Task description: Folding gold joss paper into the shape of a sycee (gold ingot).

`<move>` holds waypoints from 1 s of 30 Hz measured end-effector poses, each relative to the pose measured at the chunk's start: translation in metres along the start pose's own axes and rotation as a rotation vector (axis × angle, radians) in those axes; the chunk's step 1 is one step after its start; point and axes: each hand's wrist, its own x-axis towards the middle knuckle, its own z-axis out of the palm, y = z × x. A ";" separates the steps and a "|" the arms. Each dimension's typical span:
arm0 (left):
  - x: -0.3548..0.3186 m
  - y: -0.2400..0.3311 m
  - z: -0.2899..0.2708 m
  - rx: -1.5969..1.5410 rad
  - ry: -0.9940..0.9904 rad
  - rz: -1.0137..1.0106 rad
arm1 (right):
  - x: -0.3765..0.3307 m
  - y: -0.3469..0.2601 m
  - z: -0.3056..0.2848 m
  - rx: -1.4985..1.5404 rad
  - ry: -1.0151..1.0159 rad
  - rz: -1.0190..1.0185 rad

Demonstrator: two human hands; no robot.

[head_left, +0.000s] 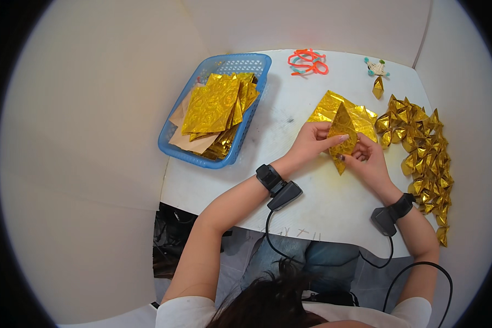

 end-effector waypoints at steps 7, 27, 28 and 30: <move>0.002 -0.013 -0.005 0.063 -0.097 -0.030 | 0.001 0.001 0.000 0.234 0.048 0.132; -0.001 0.012 0.000 -0.076 0.126 -0.041 | 0.003 -0.008 -0.002 0.266 0.394 0.009; -0.001 0.015 0.002 -0.107 0.159 -0.059 | 0.002 -0.005 -0.004 0.271 0.338 0.009; -0.001 0.014 0.001 -0.074 0.175 -0.047 | 0.002 -0.004 -0.003 0.277 0.276 0.007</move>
